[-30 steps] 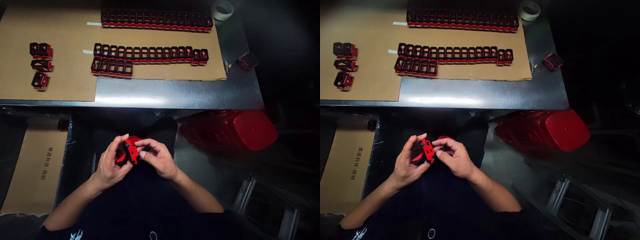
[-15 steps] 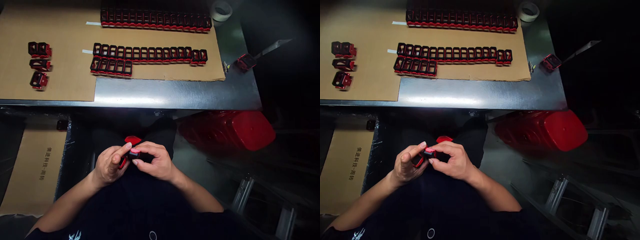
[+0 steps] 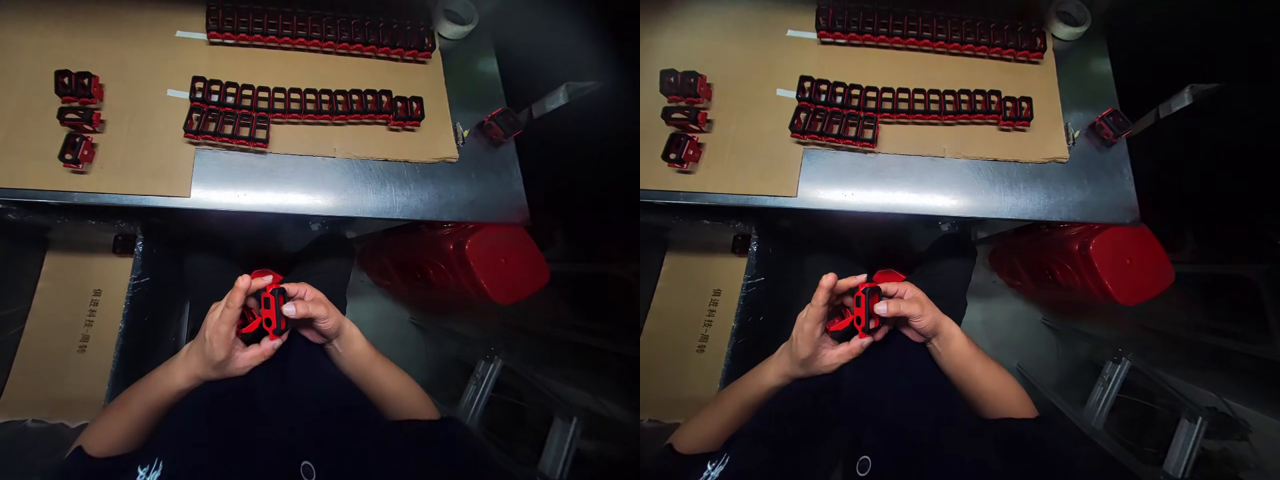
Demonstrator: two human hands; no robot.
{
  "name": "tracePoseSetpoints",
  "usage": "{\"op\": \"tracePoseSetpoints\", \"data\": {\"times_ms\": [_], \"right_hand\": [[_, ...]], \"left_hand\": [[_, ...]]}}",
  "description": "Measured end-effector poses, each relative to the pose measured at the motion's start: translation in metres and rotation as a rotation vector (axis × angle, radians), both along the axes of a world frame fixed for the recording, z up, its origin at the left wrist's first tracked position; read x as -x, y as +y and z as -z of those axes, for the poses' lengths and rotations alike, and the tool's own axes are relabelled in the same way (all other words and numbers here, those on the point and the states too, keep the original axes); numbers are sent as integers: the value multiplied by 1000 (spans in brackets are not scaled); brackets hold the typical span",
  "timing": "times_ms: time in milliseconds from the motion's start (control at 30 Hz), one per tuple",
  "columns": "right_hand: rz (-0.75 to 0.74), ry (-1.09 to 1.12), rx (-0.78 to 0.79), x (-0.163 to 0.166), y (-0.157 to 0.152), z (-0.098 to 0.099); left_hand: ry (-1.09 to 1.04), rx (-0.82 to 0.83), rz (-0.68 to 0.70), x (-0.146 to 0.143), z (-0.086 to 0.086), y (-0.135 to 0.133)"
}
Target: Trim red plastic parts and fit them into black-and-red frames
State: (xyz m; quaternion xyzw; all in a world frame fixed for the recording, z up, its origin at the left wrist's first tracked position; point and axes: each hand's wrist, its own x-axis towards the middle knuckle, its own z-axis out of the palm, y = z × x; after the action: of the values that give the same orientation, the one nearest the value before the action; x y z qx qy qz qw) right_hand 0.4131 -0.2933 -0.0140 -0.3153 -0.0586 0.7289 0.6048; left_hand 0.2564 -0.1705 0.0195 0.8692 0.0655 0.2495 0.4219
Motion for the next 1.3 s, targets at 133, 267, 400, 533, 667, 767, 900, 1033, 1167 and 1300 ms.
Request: {"op": "tracePoseSetpoints", "data": {"times_ms": [133, 267, 400, 533, 667, 767, 900, 1033, 1167, 1300], "right_hand": [[42, -151, 86, 2, 3, -12], [-19, -409, 147, 4, 8, -35], [1, -550, 111, -1, 7, -49], [77, -642, 117, -7, 3, -48], [-43, -671, 124, -5, 3, -45], [-61, -722, 139, -3, 3, -46], [-108, -866, 151, -5, 1, -50], [-125, -926, 175, -3, -1, -49], [-83, -929, 192, 2, 0, -50], [-135, -942, 133, -1, 0, -56]], "left_hand": [[221, -40, -33, 1, -1, 0], [327, -15, 4, 2, 5, 2], [213, 128, -37, 6, 17, 6], [51, 277, -33, 13, 27, 7], [25, 235, -8, 13, 28, 4], [-8, 126, -9, 10, 24, 4], [-76, -17, -3, 8, 21, 4], [-119, -141, 18, 8, 20, 5], [-125, -226, 17, 9, 20, 5], [-117, -219, -32, 13, 22, 4]]}}
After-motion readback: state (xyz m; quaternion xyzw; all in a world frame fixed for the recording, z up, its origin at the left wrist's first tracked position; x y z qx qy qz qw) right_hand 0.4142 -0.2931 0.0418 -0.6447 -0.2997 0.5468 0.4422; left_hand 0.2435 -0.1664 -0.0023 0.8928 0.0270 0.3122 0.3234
